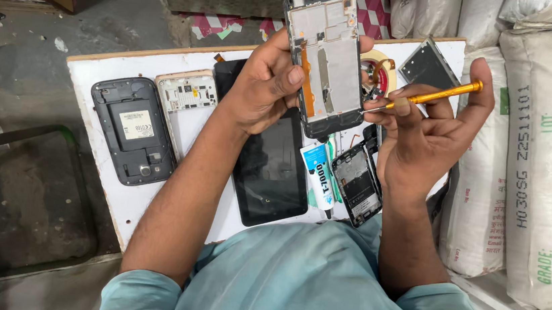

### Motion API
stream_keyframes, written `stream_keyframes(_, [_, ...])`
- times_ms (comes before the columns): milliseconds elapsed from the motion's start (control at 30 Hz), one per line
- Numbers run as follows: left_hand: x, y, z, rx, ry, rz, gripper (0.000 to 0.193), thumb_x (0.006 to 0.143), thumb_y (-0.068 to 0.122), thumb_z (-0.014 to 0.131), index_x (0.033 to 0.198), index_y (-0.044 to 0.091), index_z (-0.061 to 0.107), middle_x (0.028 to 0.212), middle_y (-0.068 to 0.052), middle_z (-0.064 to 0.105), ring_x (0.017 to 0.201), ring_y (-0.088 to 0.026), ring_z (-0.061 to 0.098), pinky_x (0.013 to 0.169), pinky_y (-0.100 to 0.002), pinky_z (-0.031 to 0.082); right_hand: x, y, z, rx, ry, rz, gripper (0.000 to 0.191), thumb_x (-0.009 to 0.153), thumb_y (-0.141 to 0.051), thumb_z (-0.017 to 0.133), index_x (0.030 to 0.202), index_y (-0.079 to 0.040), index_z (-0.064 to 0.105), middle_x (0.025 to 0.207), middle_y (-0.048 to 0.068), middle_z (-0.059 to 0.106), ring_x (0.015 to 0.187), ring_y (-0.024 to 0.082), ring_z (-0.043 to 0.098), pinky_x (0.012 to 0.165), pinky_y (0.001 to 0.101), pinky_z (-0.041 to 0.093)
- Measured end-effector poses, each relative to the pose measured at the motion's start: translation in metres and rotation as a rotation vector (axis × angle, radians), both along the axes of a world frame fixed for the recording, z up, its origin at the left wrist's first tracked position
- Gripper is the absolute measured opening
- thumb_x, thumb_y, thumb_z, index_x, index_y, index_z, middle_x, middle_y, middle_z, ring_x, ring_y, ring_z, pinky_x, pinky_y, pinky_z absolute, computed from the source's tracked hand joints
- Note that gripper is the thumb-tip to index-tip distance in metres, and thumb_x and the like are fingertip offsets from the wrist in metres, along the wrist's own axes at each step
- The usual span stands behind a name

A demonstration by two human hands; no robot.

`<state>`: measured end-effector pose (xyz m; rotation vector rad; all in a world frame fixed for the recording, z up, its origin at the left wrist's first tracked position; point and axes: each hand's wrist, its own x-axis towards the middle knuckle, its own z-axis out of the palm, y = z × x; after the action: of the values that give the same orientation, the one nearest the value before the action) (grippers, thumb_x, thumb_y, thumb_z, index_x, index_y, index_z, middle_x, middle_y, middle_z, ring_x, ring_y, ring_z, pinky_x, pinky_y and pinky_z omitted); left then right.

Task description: The person uses a small screwdriver to pry and separate the screen assembly from the phone chassis. They carefully work along the edges to release internal clips and remove the display unit from the frame.

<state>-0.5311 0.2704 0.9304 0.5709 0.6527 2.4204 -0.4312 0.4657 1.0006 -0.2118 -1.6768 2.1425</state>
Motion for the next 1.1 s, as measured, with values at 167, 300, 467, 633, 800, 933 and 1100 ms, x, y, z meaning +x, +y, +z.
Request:
stream_keyframes(167, [0.000, 0.001, -0.007, -0.036, -0.002, 0.029, 0.077, 0.100, 0.040, 0.080, 0.154, 0.002, 0.040, 0.138, -0.019, 0.067, 0.117, -0.023, 0.073, 0.075, -0.022, 0.060, 0.001, 0.000, -0.002, 0.000, 0.017, 0.011, 0.083, 0.108, 0.010, 0.072, 0.163, -0.011, 0.013, 0.103, 0.021, 0.069, 0.083, 0.029, 0.075, 0.079, 0.0414, 0.067])
stream_keyframes(300, [0.000, 0.003, -0.012, -0.031, 0.015, 0.035, 0.078, 0.101, 0.041, 0.080, 0.157, 0.003, 0.040, 0.138, -0.017, 0.068, 0.112, -0.018, 0.073, 0.075, -0.022, 0.059, 0.002, 0.002, -0.005, 0.033, 0.030, 0.013, 0.081, 0.111, 0.010, 0.071, 0.163, -0.011, 0.013, 0.104, 0.021, 0.069, 0.085, 0.027, 0.074, 0.082, 0.0412, 0.067])
stream_keyframes(467, [0.001, 0.002, -0.013, -0.038, 0.003, 0.026, 0.077, 0.100, 0.043, 0.080, 0.153, 0.003, 0.041, 0.137, -0.016, 0.068, 0.110, -0.016, 0.075, 0.065, -0.017, 0.052, 0.002, 0.001, -0.003, 0.100, 0.025, -0.010, 0.082, 0.113, 0.009, 0.071, 0.163, -0.013, 0.011, 0.104, 0.020, 0.069, 0.086, 0.025, 0.074, 0.081, 0.0400, 0.068])
stream_keyframes(633, [0.000, 0.002, -0.005, -0.043, 0.008, 0.034, 0.080, 0.099, 0.044, 0.080, 0.156, 0.004, 0.041, 0.139, -0.015, 0.067, 0.113, -0.017, 0.074, 0.064, -0.017, 0.052, 0.002, -0.005, 0.004, 0.140, 0.006, -0.048, 0.084, 0.111, 0.009, 0.070, 0.164, -0.014, 0.008, 0.104, 0.021, 0.069, 0.083, 0.025, 0.074, 0.080, 0.0389, 0.068])
stream_keyframes(800, [0.000, 0.001, 0.004, -0.042, -0.004, 0.034, 0.081, 0.098, 0.044, 0.080, 0.155, 0.002, 0.039, 0.142, -0.019, 0.065, 0.119, -0.024, 0.072, 0.077, -0.025, 0.058, 0.005, -0.008, 0.008, 0.315, 0.017, -0.074, 0.081, 0.113, 0.008, 0.066, 0.161, -0.016, 0.006, 0.105, 0.022, 0.070, 0.085, 0.027, 0.076, 0.080, 0.0388, 0.069])
stream_keyframes(933, [0.000, 0.000, 0.007, -0.002, -0.019, -0.002, 0.083, 0.098, 0.043, 0.081, 0.158, 0.003, 0.039, 0.148, -0.020, 0.059, 0.128, -0.029, 0.068, 0.102, -0.043, 0.065, 0.010, -0.010, 0.008, 0.507, 0.098, -0.031, 0.079, 0.122, 0.008, 0.064, 0.161, -0.023, 0.002, 0.110, 0.022, 0.069, 0.091, 0.028, 0.076, 0.089, 0.0388, 0.067])
stream_keyframes(1100, [0.000, 0.000, 0.008, 0.003, -0.010, -0.003, 0.080, 0.099, 0.042, 0.081, 0.156, 0.004, 0.040, 0.149, -0.020, 0.059, 0.129, -0.028, 0.067, 0.102, -0.043, 0.064, 0.012, -0.010, 0.010, 0.670, 0.197, 0.025, 0.070, 0.119, 0.007, 0.059, 0.159, -0.025, 0.013, 0.114, 0.019, 0.066, 0.095, 0.023, 0.075, 0.091, 0.0314, 0.067])
